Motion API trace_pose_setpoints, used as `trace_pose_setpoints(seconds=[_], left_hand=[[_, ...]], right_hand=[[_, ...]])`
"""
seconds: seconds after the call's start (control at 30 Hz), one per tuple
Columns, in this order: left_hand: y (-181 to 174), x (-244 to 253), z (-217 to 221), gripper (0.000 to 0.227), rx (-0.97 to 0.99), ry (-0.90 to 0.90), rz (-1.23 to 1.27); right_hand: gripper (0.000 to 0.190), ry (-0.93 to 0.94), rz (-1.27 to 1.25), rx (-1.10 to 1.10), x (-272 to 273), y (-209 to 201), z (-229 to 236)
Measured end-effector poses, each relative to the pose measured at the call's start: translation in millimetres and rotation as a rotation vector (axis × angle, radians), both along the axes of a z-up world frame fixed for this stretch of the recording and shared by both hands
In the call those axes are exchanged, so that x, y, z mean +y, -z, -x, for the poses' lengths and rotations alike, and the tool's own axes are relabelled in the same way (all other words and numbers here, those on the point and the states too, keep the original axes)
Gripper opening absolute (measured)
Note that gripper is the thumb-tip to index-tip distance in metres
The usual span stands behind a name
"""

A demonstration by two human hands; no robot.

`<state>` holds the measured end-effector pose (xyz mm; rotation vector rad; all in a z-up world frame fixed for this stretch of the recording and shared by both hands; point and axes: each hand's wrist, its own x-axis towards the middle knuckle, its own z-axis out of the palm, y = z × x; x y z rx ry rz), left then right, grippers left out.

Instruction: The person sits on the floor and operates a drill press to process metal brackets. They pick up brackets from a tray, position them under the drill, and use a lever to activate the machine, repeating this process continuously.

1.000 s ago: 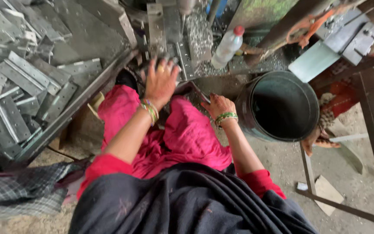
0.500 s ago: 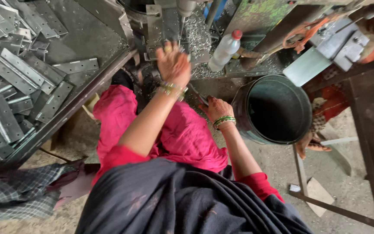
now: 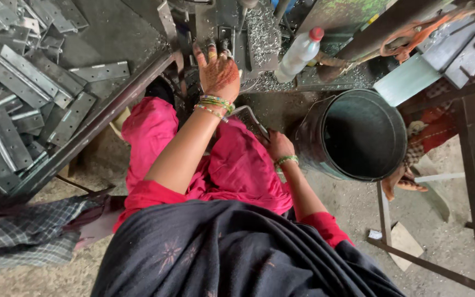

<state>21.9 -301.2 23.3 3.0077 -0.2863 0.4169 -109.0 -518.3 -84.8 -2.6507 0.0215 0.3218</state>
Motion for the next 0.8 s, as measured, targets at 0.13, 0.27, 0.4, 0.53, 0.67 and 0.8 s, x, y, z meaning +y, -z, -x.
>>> trace_pose_setpoints(seconds=[0.13,0.27,0.4,0.53,0.67,0.8], left_hand=[[-8,4,17,0.037,0.054,0.026,-0.033],[-22,-4,-6,0.03,0.029,-0.043,-0.245],[-10,-15,-19,0.028,0.128,-0.061,-0.204],[7,-4,-13,0.028,-0.017,-0.02,-0.086],[4,-9,-25,0.028,0.034,-0.038,-0.059],[8,-16,-49,0.033,0.011,-0.089,-0.075]], right_hand=[[0.056,0.011,0.072,0.029,8,1,-2],[0.059,-0.087,0.321,-0.014,-5,-39,-11],[0.055,-0.034,0.168,-0.07,-9,5,-1],[0.052,-0.044,0.081,-0.083,-14,45,8],[0.052,-0.039,0.24,-0.016,-15,16,-11],[0.046,-0.072,0.147,-0.062,-20,14,-9]])
